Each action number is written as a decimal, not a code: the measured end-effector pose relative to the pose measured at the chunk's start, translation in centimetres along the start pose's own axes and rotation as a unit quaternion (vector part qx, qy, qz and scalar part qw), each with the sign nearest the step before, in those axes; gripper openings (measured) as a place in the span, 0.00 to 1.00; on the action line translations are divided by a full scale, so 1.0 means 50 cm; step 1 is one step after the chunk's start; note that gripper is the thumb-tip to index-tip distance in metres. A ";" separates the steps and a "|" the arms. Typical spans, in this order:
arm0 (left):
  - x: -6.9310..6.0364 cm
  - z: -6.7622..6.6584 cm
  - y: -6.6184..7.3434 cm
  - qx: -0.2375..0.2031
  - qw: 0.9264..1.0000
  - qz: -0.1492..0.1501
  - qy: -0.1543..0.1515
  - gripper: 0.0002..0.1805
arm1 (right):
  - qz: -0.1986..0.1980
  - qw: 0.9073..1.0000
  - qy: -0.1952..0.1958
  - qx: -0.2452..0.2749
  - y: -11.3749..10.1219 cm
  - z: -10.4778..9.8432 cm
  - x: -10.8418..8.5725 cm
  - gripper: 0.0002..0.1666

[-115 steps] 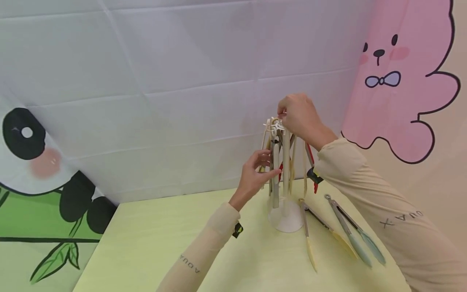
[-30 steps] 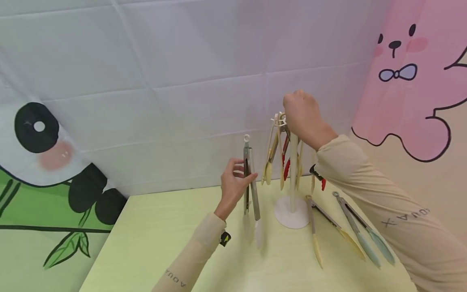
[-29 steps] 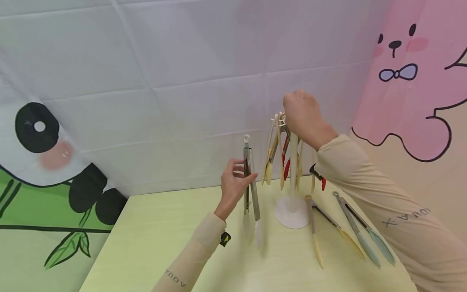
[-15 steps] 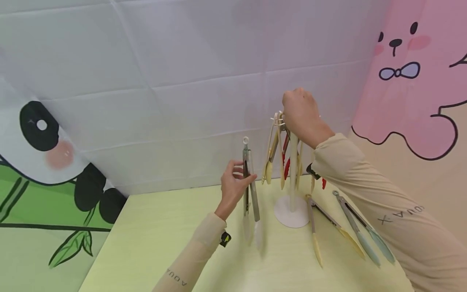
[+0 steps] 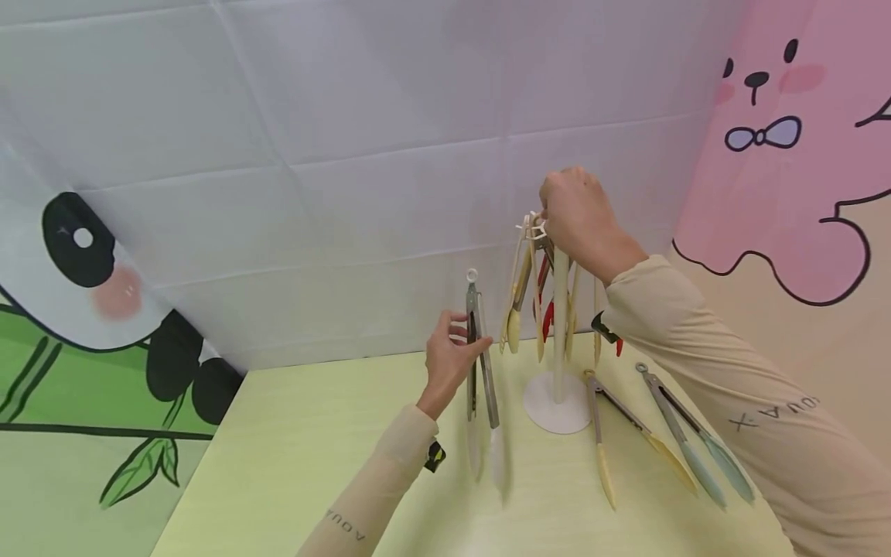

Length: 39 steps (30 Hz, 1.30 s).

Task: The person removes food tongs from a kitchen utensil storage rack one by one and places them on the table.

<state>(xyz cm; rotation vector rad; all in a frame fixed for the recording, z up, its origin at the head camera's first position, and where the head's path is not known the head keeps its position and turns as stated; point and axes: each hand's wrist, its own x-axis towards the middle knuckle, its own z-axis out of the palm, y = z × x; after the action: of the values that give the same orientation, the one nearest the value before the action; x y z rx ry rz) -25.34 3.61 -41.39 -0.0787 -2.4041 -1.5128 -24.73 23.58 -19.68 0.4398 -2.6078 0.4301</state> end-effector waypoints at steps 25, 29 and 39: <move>0.001 0.060 -0.020 0.093 0.995 -0.040 0.014 0.21 | -0.030 1.000 0.006 -0.003 0.001 -0.004 -0.011 0.05; 0.003 0.068 -0.024 0.109 0.993 -0.043 0.013 0.20 | -0.031 0.999 -0.003 -0.007 0.001 -0.004 -0.010 0.05; 0.000 0.078 -0.044 0.139 0.988 -0.066 0.003 0.21 | -0.032 0.999 -0.009 0.000 0.001 -0.004 -0.011 0.06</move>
<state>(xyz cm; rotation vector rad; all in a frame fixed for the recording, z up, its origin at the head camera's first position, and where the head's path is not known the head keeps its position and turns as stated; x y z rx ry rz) -26.67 6.11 -44.85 0.1468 -2.6341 -1.2092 -24.21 23.84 -19.78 0.5274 -2.6022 0.4067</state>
